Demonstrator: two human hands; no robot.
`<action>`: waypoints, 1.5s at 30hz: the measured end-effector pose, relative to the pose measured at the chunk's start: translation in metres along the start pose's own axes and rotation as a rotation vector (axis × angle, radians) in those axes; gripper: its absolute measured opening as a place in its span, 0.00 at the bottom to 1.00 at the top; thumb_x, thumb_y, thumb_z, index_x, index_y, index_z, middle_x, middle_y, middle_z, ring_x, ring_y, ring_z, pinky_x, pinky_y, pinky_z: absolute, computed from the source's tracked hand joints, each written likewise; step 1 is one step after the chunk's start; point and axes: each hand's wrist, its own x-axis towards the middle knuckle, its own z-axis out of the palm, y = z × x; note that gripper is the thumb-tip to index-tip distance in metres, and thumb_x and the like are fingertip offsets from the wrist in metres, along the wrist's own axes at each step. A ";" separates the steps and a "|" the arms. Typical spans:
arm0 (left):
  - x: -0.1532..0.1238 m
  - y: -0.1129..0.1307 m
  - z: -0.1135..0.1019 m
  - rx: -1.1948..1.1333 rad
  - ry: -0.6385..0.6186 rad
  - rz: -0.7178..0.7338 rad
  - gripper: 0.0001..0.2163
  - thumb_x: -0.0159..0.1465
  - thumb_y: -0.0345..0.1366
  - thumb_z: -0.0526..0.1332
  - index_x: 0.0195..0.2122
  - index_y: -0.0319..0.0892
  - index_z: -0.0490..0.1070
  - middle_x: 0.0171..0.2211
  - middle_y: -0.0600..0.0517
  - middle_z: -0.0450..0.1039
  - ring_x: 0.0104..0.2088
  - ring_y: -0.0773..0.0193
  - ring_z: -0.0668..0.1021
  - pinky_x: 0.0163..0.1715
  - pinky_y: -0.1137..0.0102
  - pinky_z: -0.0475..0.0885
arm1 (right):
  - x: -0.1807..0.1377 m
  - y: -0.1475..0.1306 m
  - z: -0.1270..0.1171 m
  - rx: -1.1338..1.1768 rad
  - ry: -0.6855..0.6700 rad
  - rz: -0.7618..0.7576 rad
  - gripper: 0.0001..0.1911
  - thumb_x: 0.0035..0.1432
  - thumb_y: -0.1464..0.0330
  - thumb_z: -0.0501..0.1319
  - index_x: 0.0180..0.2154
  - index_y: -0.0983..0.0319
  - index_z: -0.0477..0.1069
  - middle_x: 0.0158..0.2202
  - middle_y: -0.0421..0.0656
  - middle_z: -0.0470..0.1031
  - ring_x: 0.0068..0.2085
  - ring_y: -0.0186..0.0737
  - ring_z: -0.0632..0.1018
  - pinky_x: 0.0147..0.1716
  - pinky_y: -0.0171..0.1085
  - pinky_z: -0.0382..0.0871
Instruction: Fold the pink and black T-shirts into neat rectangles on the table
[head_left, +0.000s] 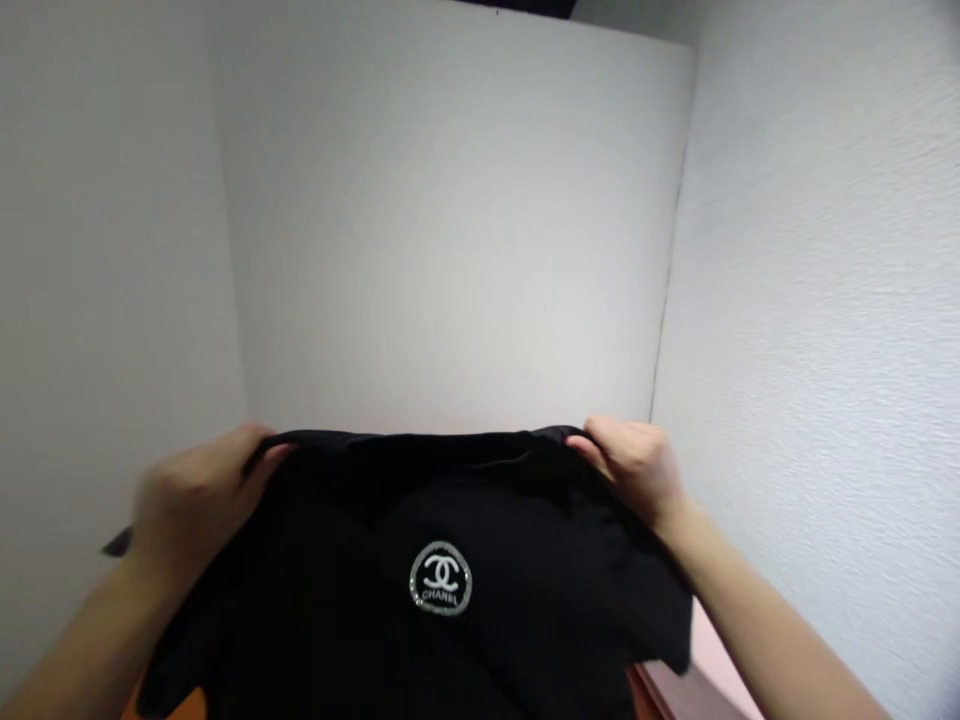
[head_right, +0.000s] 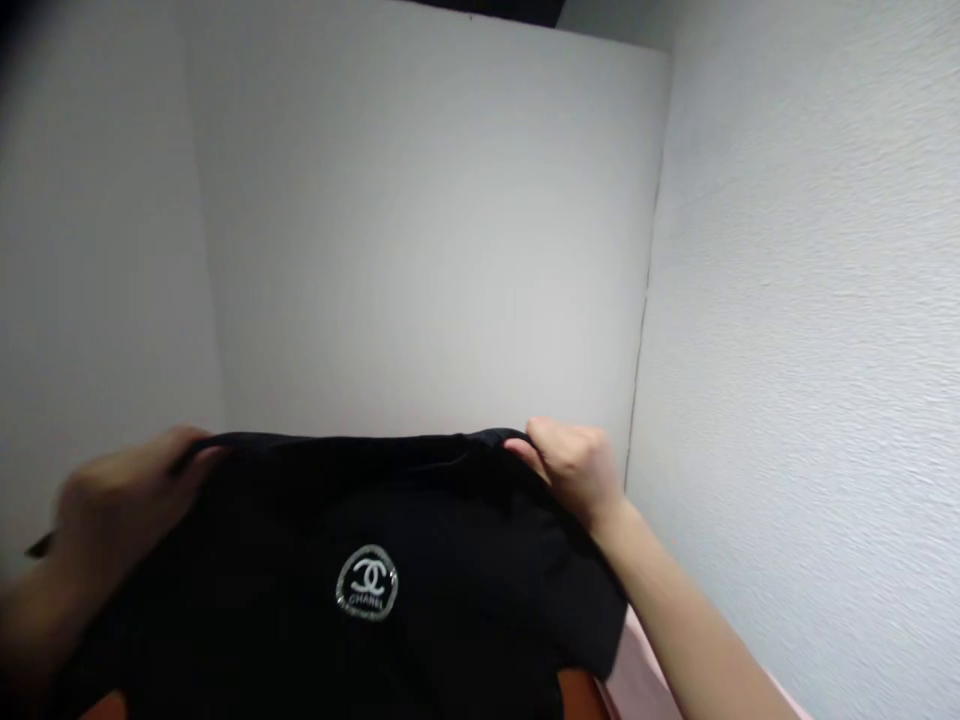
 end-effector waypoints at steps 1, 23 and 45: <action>0.004 -0.001 0.025 0.129 -0.146 0.033 0.29 0.66 0.59 0.45 0.35 0.38 0.74 0.22 0.58 0.65 0.26 0.67 0.75 0.30 0.75 0.64 | 0.007 0.001 0.030 0.017 -0.152 0.034 0.29 0.70 0.50 0.42 0.28 0.61 0.68 0.25 0.42 0.71 0.25 0.35 0.69 0.26 0.35 0.55; -0.188 0.034 0.272 0.023 -1.072 -0.148 0.29 0.68 0.53 0.39 0.67 0.46 0.50 0.69 0.50 0.42 0.69 0.55 0.49 0.65 0.50 0.48 | -0.138 -0.127 0.307 0.188 -1.101 0.671 0.41 0.63 0.42 0.35 0.68 0.58 0.41 0.70 0.46 0.35 0.68 0.60 0.36 0.59 0.69 0.29; -0.186 0.028 0.291 0.026 -1.059 -0.148 0.29 0.69 0.53 0.39 0.67 0.46 0.48 0.69 0.52 0.42 0.69 0.58 0.49 0.66 0.52 0.47 | -0.141 -0.113 0.325 0.179 -1.017 0.599 0.40 0.64 0.43 0.34 0.68 0.57 0.44 0.70 0.44 0.36 0.68 0.56 0.37 0.61 0.64 0.30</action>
